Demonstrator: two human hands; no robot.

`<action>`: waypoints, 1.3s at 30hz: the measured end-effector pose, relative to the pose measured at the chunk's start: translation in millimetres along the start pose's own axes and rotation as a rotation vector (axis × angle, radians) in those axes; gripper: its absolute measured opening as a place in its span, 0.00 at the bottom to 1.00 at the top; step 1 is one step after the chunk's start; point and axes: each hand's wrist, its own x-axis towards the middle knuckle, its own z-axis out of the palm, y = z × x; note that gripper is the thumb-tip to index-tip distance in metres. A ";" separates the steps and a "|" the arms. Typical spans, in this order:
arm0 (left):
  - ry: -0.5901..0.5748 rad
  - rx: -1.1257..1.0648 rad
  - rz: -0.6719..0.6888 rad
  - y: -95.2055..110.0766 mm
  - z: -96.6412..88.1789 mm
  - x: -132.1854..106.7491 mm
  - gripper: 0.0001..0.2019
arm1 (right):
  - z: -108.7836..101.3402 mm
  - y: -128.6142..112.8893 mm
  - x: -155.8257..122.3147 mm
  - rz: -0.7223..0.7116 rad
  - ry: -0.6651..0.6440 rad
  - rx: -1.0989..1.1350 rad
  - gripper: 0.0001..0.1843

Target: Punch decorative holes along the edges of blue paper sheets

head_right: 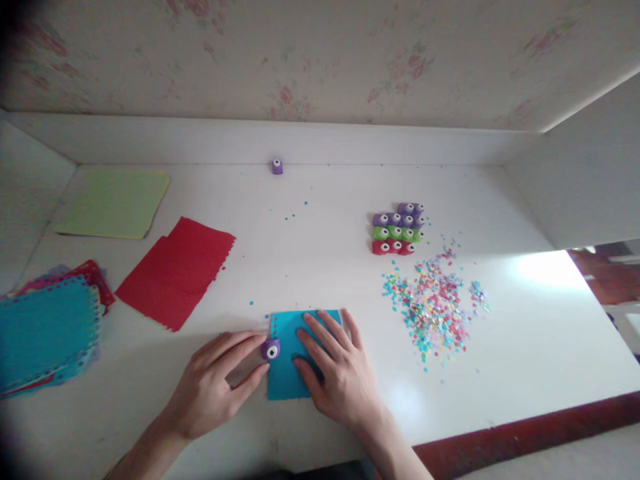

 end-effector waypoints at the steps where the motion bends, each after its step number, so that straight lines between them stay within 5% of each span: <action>1: -0.008 -0.031 -0.024 2.3 -1.9 1.3 0.17 | -0.2 -0.1 0.1 -0.004 0.005 -0.004 0.22; 6: -0.017 -0.145 -0.251 17.0 -2.1 16.9 0.10 | -1.9 -1.5 0.1 -0.010 0.007 -0.021 0.21; 13: -0.142 -0.035 -0.376 30.3 7.1 29.0 0.11 | -2.0 -1.8 -1.8 -0.015 0.006 -0.034 0.21; 23: -0.286 0.175 -0.394 40.3 6.0 39.1 0.10 | -3.7 -6.0 -2.2 0.013 0.003 -0.014 0.20; 30: -0.194 0.047 -0.351 30.9 -6.2 27.4 0.13 | -1.8 -6.6 -6.0 0.015 0.023 -0.014 0.20; 39: 0.046 0.153 -0.264 -14.7 -27.5 -12.3 0.14 | -3.2 -6.7 -5.8 0.005 0.049 -0.002 0.19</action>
